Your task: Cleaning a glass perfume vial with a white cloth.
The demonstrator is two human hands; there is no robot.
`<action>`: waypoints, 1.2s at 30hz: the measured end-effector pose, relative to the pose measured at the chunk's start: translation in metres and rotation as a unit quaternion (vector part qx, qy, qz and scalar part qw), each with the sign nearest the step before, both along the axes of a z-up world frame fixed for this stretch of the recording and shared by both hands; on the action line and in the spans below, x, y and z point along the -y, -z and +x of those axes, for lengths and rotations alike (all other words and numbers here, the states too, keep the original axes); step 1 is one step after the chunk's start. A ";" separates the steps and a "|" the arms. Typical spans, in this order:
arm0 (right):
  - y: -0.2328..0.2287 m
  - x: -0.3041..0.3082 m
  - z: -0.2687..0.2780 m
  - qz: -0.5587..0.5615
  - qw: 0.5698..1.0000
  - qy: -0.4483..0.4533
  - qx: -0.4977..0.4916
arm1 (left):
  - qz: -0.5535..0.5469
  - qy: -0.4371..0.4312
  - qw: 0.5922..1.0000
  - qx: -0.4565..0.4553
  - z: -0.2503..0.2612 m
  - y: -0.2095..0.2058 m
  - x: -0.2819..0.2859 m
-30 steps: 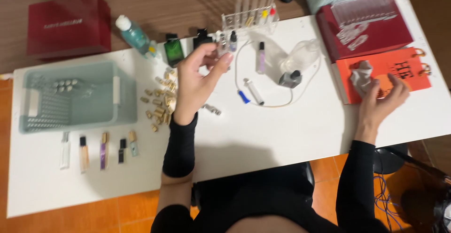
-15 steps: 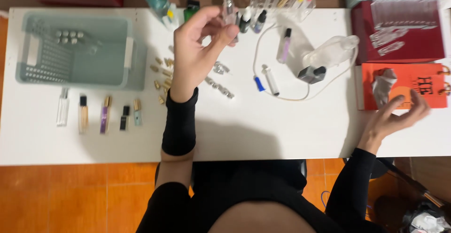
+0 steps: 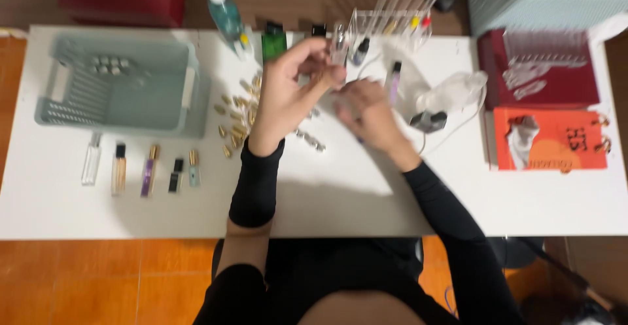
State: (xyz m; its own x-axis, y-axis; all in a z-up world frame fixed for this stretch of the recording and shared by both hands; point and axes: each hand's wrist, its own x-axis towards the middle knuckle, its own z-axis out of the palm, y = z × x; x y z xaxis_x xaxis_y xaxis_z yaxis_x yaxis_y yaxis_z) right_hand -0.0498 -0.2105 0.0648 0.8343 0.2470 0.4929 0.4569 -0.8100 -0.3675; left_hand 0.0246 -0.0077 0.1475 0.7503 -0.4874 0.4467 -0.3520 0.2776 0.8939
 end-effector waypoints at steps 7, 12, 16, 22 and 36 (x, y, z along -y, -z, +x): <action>-0.002 -0.014 -0.030 0.030 0.999 -0.015 -0.004 | 0.021 -0.050 0.999 -0.004 0.006 -0.004 0.003; 0.037 0.066 -0.100 0.081 0.988 0.106 0.072 | -0.012 0.052 0.996 -0.074 -0.004 -0.018 0.002; 0.052 0.162 -0.163 0.089 0.940 0.302 0.128 | 0.025 0.040 0.996 -0.071 -0.001 -0.011 0.013; 0.034 0.221 -0.194 -0.184 0.858 0.477 0.054 | 0.041 0.028 0.995 -0.086 0.002 -0.007 0.033; -0.026 0.172 -0.194 0.418 0.850 0.319 -0.032 | 0.063 0.081 0.993 -0.065 -0.005 0.004 0.039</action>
